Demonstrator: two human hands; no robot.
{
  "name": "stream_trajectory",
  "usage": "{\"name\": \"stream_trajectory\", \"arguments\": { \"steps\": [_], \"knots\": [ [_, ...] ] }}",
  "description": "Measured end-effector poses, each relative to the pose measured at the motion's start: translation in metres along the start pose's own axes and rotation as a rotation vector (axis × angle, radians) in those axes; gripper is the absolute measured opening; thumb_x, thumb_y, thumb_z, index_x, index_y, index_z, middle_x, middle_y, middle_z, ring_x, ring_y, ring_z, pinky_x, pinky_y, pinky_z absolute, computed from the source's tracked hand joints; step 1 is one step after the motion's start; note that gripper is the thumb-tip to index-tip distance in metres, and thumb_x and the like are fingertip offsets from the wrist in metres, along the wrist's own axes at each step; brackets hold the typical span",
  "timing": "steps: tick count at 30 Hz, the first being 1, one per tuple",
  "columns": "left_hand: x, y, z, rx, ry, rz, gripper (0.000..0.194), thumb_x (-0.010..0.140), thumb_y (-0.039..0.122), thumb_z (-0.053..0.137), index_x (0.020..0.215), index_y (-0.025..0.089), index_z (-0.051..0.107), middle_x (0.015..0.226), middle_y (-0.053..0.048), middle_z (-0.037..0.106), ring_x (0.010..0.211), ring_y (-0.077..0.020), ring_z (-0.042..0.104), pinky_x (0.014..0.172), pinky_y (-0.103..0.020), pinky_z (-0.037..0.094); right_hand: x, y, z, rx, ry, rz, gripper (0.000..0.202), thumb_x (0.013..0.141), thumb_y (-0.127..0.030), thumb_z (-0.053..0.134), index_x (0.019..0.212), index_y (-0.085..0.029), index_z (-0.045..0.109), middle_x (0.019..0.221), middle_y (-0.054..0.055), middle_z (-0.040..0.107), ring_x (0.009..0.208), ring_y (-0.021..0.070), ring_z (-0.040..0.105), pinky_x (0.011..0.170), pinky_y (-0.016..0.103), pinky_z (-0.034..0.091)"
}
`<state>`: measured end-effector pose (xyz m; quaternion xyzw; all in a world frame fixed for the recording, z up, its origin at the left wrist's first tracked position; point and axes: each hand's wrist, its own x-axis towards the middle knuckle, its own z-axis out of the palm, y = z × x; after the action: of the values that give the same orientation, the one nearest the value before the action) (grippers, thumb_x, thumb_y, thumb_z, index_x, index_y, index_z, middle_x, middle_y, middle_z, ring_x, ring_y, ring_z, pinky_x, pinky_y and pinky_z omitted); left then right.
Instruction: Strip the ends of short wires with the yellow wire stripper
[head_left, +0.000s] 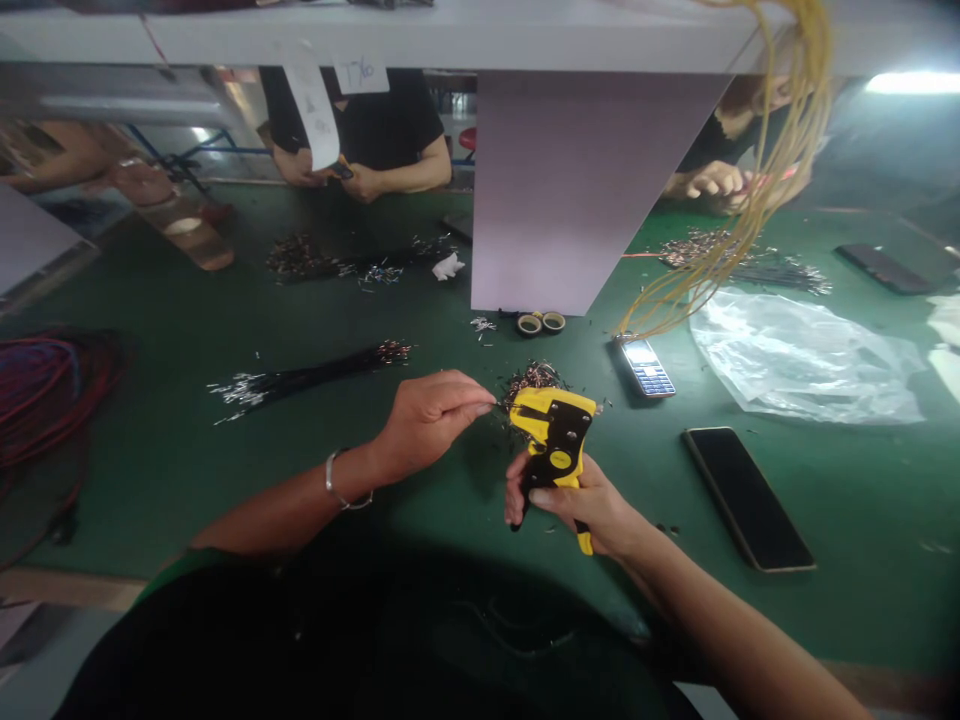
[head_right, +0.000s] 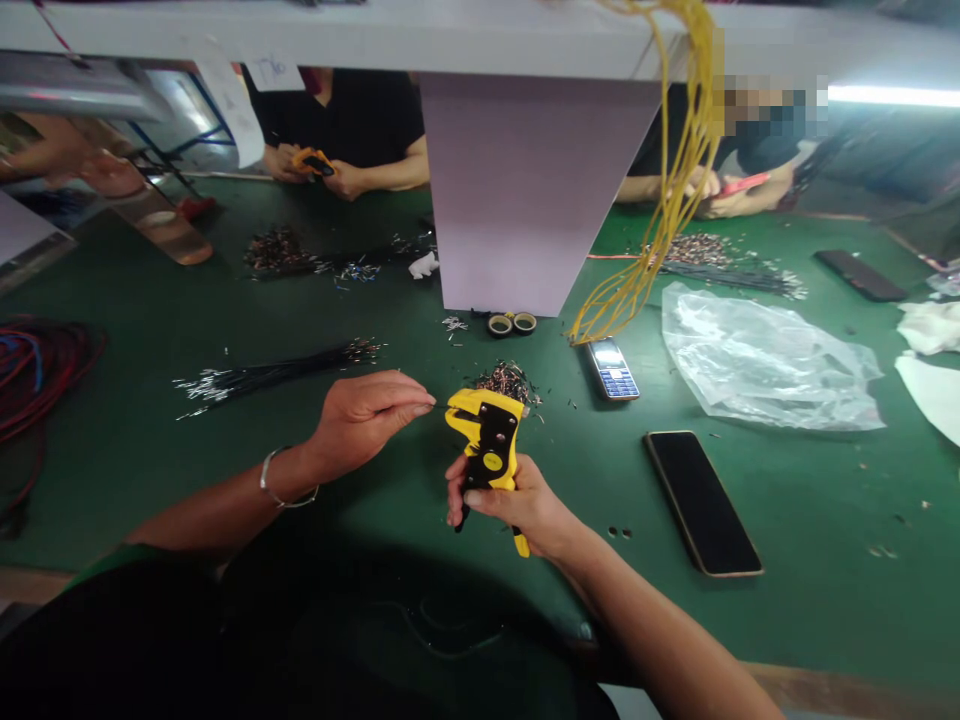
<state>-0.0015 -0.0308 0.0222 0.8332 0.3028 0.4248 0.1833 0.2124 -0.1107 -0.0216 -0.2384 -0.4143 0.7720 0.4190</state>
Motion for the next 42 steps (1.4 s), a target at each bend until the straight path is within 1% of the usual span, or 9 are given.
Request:
{"name": "stream_trajectory", "arguments": {
  "steps": [6,12,17,23,31,37,42],
  "knots": [
    [-0.001,-0.001,0.001,-0.012,-0.009,-0.016,0.011,0.088,0.019,0.064,0.086,0.022,0.074,0.081,-0.001,0.075,0.074,-0.011,0.07,0.069,-0.022,0.057,-0.001,0.0,0.0,-0.003,0.01,0.016,0.022,0.081,-0.028,0.076,0.094,-0.013,0.066,0.074,0.005,0.068,0.068,0.0192,0.065,0.068,0.038,0.054],
    [-0.001,-0.001,0.001,-0.013,-0.016,0.001,0.012,0.088,0.017,0.064,0.086,0.022,0.074,0.083,-0.002,0.076,0.075,-0.0113,0.07,0.07,-0.022,0.058,-0.001,0.003,-0.001,0.026,0.02,0.036,0.019,0.082,-0.026,0.075,0.093,-0.014,0.066,0.07,0.003,0.068,0.065,0.0175,0.065,0.066,0.036,0.054],
    [0.0,-0.001,0.001,-0.022,-0.003,0.0,0.01,0.088,0.017,0.065,0.085,0.021,0.074,0.082,-0.001,0.075,0.074,-0.0113,0.07,0.069,-0.021,0.057,-0.003,0.003,0.001,0.035,0.058,0.051,0.02,0.08,-0.028,0.077,0.087,-0.014,0.064,0.066,0.002,0.066,0.059,0.0158,0.062,0.062,0.036,0.053],
    [0.0,-0.001,0.0,0.001,-0.022,0.008,0.01,0.088,0.018,0.065,0.086,0.021,0.074,0.083,-0.002,0.076,0.075,-0.0112,0.071,0.07,-0.021,0.058,-0.005,0.004,0.003,0.028,0.074,0.056,0.022,0.08,-0.029,0.078,0.081,-0.015,0.061,0.06,-0.001,0.062,0.054,0.0139,0.058,0.057,0.033,0.051],
    [0.0,-0.005,0.0,0.048,-0.029,0.031,0.011,0.089,0.019,0.064,0.087,0.022,0.074,0.083,-0.001,0.076,0.074,-0.0109,0.071,0.068,-0.021,0.057,-0.005,0.009,0.002,-0.01,0.093,0.062,0.026,0.079,-0.033,0.078,0.078,-0.016,0.058,0.056,-0.002,0.059,0.05,0.0127,0.054,0.052,0.031,0.047],
    [0.0,-0.01,0.002,0.129,-0.071,0.042,0.011,0.09,0.022,0.064,0.086,0.022,0.073,0.077,0.0,0.075,0.068,-0.0099,0.069,0.063,-0.02,0.053,-0.004,0.016,-0.002,-0.035,0.143,0.055,0.027,0.079,-0.033,0.078,0.079,-0.016,0.056,0.053,-0.005,0.054,0.046,0.0113,0.051,0.049,0.029,0.046],
    [0.0,-0.012,0.002,0.129,-0.088,0.052,0.011,0.09,0.022,0.064,0.085,0.021,0.073,0.077,0.0,0.075,0.067,-0.0099,0.069,0.062,-0.02,0.052,-0.004,0.018,-0.002,-0.047,0.165,0.061,0.029,0.078,-0.035,0.078,0.079,-0.016,0.056,0.052,-0.005,0.053,0.045,0.011,0.05,0.048,0.029,0.044]
  ]
}}
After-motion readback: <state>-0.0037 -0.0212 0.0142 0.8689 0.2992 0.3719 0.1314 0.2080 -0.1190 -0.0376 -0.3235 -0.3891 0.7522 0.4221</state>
